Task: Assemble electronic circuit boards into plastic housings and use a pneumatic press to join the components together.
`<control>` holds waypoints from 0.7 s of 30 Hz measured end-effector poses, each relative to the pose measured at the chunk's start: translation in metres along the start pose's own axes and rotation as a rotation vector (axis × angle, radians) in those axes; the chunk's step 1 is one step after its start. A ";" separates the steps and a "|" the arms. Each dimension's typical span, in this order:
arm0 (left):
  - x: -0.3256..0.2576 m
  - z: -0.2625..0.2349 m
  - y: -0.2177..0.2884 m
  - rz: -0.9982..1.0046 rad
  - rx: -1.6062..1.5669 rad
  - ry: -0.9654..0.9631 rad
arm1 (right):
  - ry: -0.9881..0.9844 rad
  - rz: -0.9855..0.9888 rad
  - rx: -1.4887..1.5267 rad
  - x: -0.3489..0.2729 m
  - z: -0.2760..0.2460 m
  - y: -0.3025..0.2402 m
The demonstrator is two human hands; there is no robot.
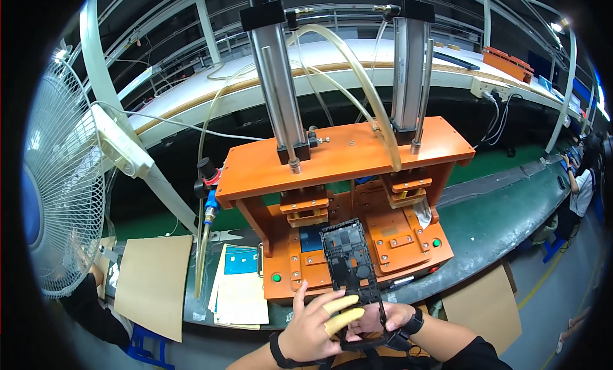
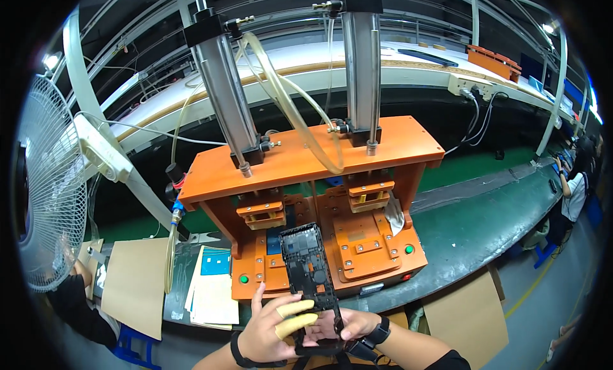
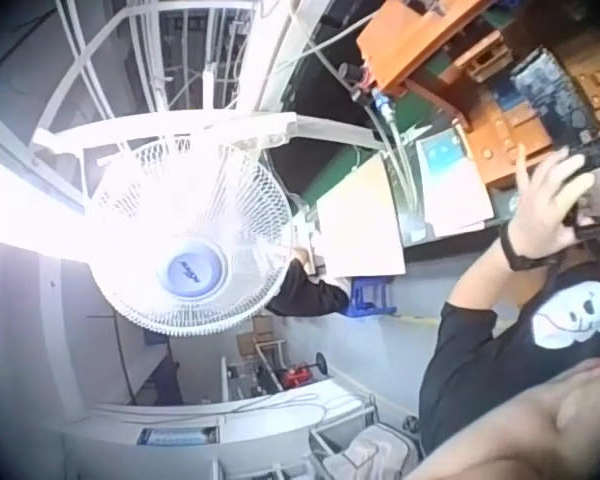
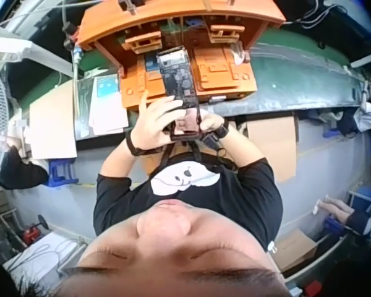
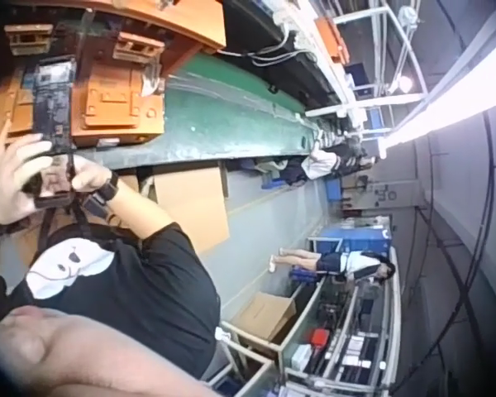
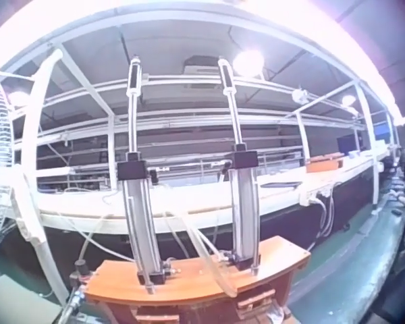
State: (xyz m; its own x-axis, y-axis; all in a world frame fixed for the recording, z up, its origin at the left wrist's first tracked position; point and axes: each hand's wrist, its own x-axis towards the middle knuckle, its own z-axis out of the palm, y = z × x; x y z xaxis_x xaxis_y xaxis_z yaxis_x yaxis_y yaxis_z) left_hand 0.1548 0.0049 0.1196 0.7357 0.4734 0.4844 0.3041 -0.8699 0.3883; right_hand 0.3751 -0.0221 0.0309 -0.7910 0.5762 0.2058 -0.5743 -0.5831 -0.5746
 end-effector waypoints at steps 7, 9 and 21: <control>0.020 -0.026 -0.059 -0.129 0.019 -0.058 | 0.091 -0.085 0.011 0.011 -0.012 0.005; 0.030 -0.042 -0.070 -0.158 0.013 -0.119 | 0.152 -0.075 0.002 0.003 -0.013 0.008; 0.060 -0.056 -0.103 -0.164 0.065 -0.303 | 0.433 -0.230 0.009 -0.060 -0.030 0.030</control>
State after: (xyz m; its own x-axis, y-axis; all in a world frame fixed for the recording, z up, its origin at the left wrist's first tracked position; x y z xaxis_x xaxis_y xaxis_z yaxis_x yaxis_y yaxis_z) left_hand 0.1334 0.1302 0.1525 0.8170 0.5538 0.1610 0.4640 -0.7970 0.3866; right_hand 0.4120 -0.0568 -0.0226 -0.4838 0.8749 -0.0225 -0.7274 -0.4163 -0.5456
